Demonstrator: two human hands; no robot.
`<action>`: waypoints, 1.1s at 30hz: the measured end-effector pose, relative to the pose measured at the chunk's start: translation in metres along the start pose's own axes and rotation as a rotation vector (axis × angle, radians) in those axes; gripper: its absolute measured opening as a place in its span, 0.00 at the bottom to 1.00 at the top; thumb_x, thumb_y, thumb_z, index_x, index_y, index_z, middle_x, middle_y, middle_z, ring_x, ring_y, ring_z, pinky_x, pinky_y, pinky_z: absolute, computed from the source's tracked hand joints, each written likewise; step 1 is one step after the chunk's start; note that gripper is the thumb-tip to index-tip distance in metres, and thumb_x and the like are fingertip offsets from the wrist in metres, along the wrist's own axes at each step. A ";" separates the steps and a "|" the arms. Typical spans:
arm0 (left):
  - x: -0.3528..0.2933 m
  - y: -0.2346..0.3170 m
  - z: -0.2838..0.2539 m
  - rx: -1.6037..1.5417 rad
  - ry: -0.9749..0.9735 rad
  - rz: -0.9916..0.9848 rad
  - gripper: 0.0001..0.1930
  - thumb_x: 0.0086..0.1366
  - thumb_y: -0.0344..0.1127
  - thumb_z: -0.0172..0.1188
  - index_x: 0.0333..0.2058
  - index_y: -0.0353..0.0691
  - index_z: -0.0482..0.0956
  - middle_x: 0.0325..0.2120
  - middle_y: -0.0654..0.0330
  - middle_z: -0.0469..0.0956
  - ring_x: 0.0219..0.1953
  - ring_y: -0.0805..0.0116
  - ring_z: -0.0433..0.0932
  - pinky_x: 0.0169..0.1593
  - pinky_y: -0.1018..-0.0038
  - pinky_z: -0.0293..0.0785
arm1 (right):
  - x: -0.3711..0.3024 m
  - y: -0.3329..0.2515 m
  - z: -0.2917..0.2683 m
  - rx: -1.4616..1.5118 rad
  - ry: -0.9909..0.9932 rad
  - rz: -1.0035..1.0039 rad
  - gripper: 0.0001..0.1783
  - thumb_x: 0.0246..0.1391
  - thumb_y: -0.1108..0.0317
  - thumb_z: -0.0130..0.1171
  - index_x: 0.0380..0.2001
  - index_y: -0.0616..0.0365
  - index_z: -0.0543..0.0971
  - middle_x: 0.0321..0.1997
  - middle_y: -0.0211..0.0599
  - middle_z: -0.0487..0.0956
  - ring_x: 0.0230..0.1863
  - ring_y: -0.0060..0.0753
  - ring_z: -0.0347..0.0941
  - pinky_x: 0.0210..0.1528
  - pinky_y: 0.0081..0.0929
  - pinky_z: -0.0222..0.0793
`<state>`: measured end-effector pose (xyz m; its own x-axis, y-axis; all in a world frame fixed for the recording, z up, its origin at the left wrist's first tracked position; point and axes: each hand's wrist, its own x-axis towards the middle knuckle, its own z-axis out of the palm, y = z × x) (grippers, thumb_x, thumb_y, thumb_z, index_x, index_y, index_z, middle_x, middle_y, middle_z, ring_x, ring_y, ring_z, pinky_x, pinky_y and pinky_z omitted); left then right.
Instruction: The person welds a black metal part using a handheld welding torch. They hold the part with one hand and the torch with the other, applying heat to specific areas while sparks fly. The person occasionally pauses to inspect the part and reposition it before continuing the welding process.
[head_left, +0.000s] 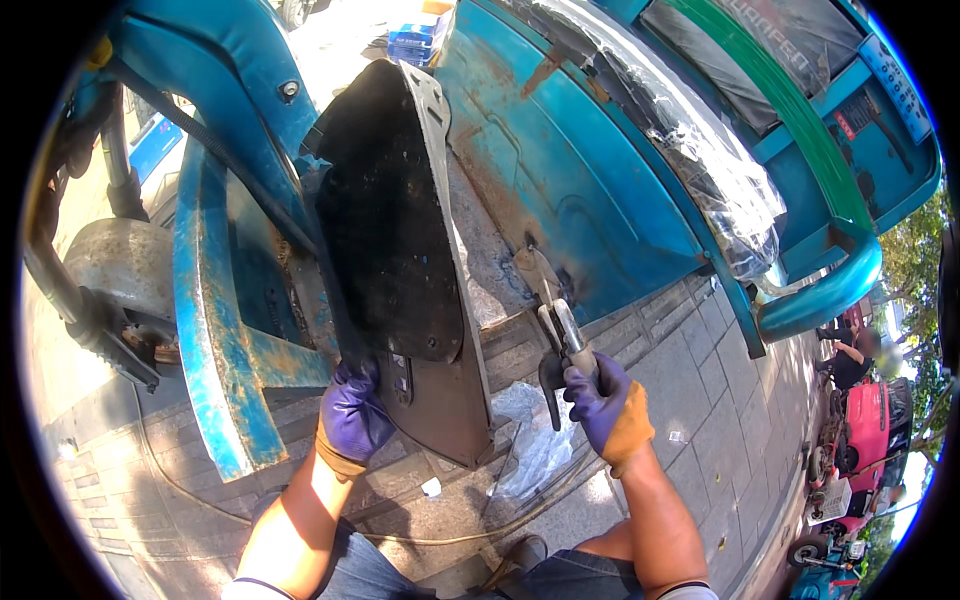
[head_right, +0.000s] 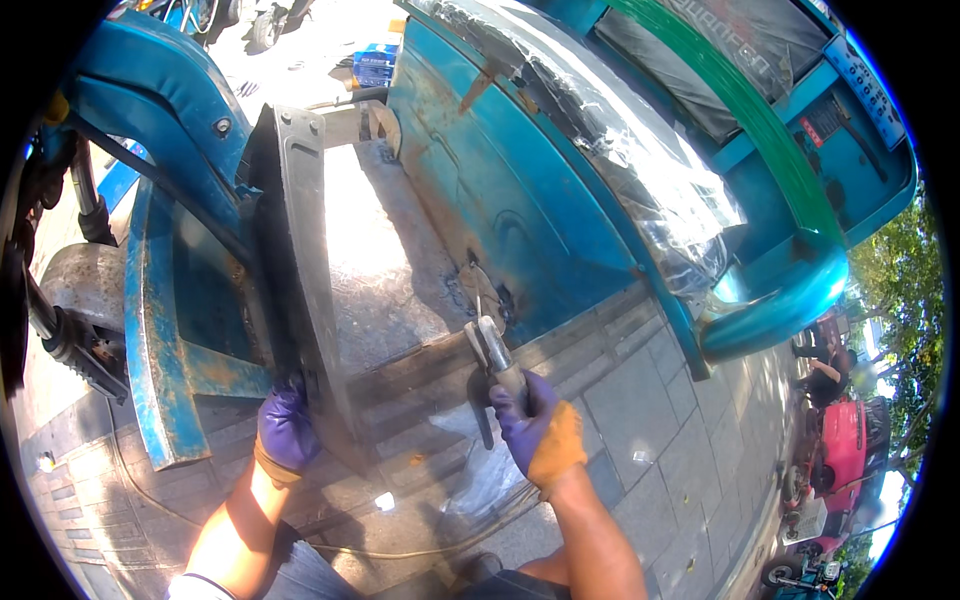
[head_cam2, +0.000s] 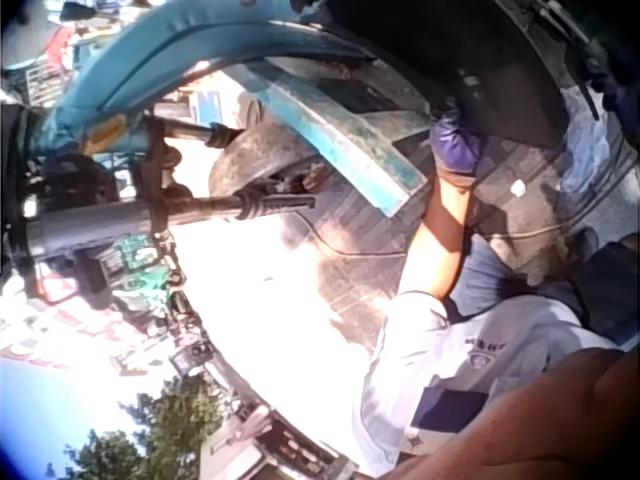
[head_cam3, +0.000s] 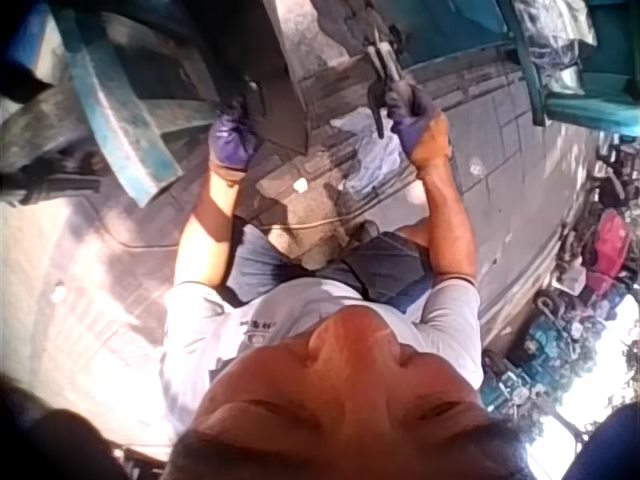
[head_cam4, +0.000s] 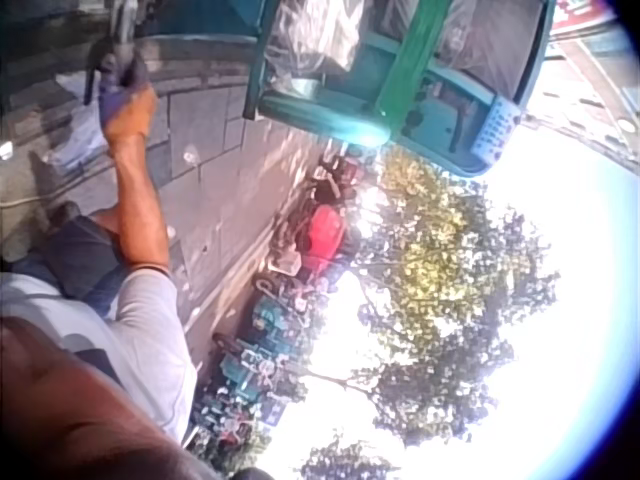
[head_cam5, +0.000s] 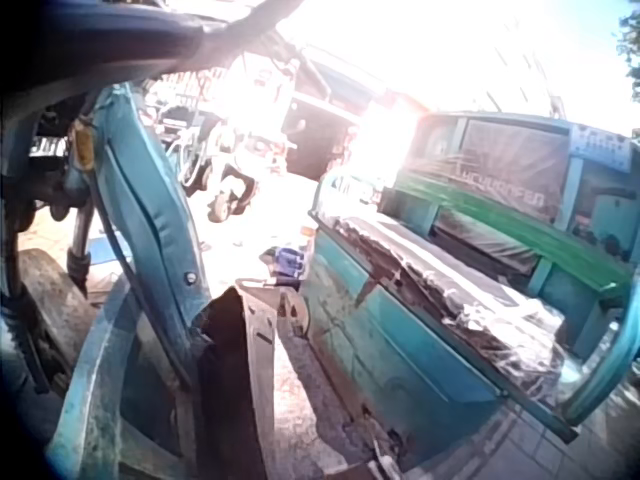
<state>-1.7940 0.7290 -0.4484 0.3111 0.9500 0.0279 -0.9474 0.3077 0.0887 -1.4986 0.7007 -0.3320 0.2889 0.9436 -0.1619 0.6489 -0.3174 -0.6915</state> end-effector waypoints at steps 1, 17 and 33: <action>0.001 0.000 0.000 0.021 -0.013 0.012 0.17 0.72 0.28 0.54 0.59 0.40 0.76 0.57 0.55 0.78 0.57 0.56 0.78 0.64 0.56 0.73 | 0.000 -0.001 0.000 -0.006 0.003 -0.003 0.30 0.63 0.43 0.59 0.54 0.59 0.79 0.30 0.41 0.85 0.33 0.37 0.83 0.39 0.34 0.75; -0.010 -0.006 0.028 1.100 0.103 -0.114 0.11 0.68 0.39 0.66 0.36 0.37 0.81 0.25 0.70 0.79 0.30 0.81 0.72 0.36 0.78 0.69 | 0.001 0.037 -0.017 -0.407 -0.002 -0.591 0.22 0.57 0.59 0.66 0.51 0.60 0.79 0.39 0.47 0.85 0.38 0.42 0.82 0.43 0.35 0.74; -0.014 -0.002 0.021 0.450 0.154 -0.055 0.11 0.74 0.36 0.56 0.50 0.40 0.77 0.45 0.59 0.82 0.46 0.68 0.82 0.52 0.69 0.78 | -0.009 0.011 -0.007 0.087 -0.257 -0.156 0.26 0.56 0.64 0.65 0.57 0.59 0.75 0.42 0.49 0.84 0.42 0.43 0.81 0.48 0.37 0.74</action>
<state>-1.7950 0.7143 -0.4277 0.3129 0.9404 -0.1335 -0.7924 0.3359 0.5091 -1.4893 0.6883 -0.3332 -0.0043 0.9768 -0.2143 0.6056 -0.1680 -0.7778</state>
